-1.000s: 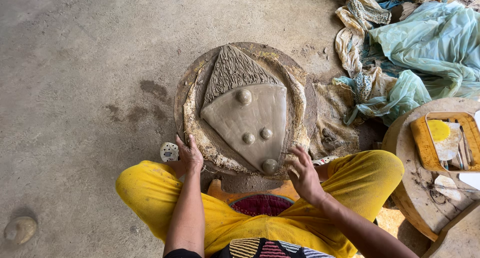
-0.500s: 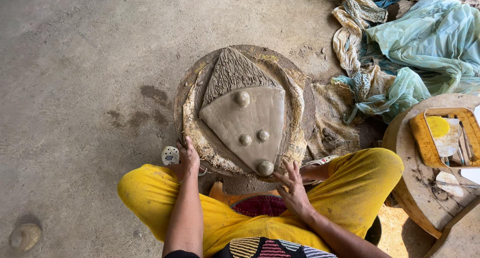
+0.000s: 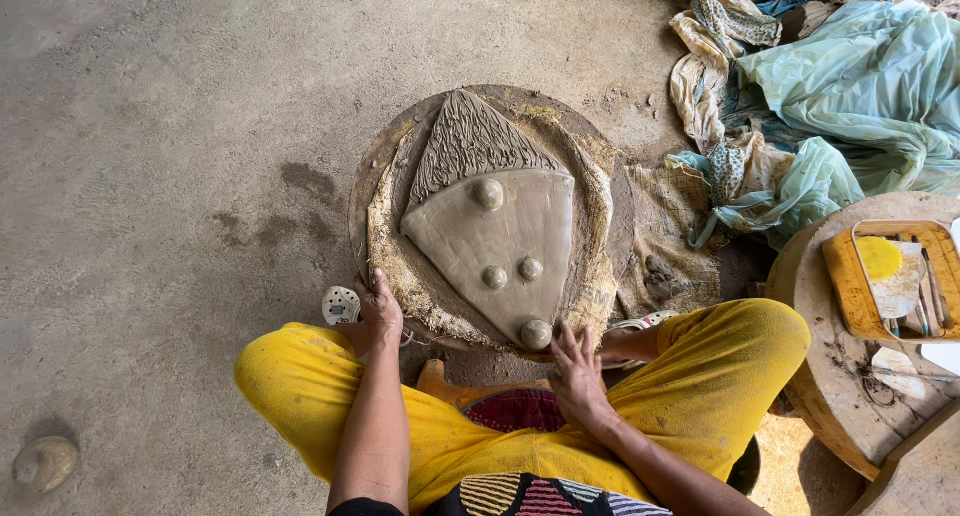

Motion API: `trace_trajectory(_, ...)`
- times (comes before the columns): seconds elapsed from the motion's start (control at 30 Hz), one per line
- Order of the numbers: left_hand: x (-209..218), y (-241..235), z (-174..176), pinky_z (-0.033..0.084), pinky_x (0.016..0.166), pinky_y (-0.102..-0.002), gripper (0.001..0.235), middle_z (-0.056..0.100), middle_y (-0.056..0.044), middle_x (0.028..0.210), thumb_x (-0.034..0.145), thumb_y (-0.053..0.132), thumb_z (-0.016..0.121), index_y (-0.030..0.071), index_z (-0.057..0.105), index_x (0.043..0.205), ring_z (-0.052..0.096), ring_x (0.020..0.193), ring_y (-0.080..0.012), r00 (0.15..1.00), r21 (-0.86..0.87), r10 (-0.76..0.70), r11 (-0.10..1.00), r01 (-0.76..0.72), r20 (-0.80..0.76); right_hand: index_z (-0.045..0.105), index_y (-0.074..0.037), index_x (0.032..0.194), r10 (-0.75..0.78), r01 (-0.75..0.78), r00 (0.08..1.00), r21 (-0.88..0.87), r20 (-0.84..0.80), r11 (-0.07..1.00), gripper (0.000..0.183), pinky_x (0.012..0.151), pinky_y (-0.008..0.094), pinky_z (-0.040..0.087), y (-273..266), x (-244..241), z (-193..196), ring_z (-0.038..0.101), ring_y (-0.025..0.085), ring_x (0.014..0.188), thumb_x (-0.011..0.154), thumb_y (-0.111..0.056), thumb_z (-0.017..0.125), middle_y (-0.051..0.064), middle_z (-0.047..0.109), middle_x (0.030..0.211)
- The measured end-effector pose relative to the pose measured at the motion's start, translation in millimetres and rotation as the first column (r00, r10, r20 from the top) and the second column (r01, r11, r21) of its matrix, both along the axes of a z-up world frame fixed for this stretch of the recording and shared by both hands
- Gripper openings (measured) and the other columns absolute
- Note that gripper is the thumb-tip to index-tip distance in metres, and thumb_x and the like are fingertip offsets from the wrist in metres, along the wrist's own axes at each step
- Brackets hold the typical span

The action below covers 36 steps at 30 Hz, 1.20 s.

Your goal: The person shapes a clay mask by hand, smoothing the edges and pressing clay decorative elements onto the surface.

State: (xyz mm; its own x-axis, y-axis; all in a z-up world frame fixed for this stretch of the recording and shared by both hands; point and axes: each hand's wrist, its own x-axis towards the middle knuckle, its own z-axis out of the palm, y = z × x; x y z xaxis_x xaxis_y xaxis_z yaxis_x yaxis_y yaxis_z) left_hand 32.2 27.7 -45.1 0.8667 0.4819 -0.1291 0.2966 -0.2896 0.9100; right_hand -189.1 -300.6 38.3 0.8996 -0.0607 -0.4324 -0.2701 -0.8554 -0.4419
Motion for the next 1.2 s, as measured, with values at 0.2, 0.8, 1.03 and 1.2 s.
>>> trace_trajectory(0.2, -4.1, -1.5, 5.4, 0.052, 0.098, -0.051, 0.075, 0.062, -0.024, 0.135, 0.100, 0.062, 0.045, 0.011, 0.035, 0.154, 0.064, 0.117, -0.0411, 1.000, -0.007, -0.005, 1.000, 0.005, -0.029, 0.029, -0.017, 0.160, 0.033, 0.033, 0.955, -0.215, 0.296, 0.976, 0.076, 0.121, 0.068, -0.001, -8.3, 16.4, 30.3, -0.008, 0.032, 0.156, 0.088, -0.002, 0.050, 0.009, 0.008, 0.169)
trace_trajectory(0.8, -6.3, -3.4, 9.3, 0.050, 0.104, -0.050, 0.075, 0.059, -0.028, 0.137, 0.100, 0.060, 0.045, 0.008, 0.034, 0.153, 0.063, 0.121, -0.0425, 0.995, -0.037, -0.013, 0.999, 0.009, -0.098, 0.065, -0.011, 0.134, 0.416, -0.260, 0.619, -0.326, 0.666, 0.909, 0.047, 0.111, 0.052, 0.041, -7.9, 24.8, 51.4, 0.048, 0.030, 0.138, 0.088, -0.011, 0.070, 0.007, 0.064, 0.140)
trace_trajectory(1.03, -11.7, -7.3, 18.9, 0.051, 0.103, -0.049, 0.072, 0.062, -0.025, 0.137, 0.100, 0.058, 0.047, 0.008, 0.039, 0.151, 0.064, 0.120, -0.0403, 0.999, -0.094, 0.003, 0.996, -0.006, -0.035, 0.067, -0.009, 0.128, 0.451, -0.351, 0.500, -0.304, 0.739, 0.886, 0.035, 0.109, 0.052, 0.043, -10.0, 38.8, 32.4, 0.051, 0.030, 0.135, 0.096, -0.022, 0.068, 0.010, 0.067, 0.133)
trace_trajectory(1.2, -22.6, -17.1, 52.5, 0.054, 0.099, -0.051, 0.083, 0.062, -0.026, 0.134, 0.099, 0.064, 0.041, 0.011, 0.023, 0.160, 0.067, 0.116, -0.0407, 0.976, -0.112, 0.003, 0.993, -0.028, -0.219, 0.073, -0.016, 0.095, -0.109, 0.078, 0.738, 0.076, 0.666, 0.994, 0.004, 0.102, 0.039, 0.056, -25.9, 39.1, 24.6, 0.060, 0.023, 0.120, 0.092, -0.013, 0.072, 0.004, 0.071, 0.125)
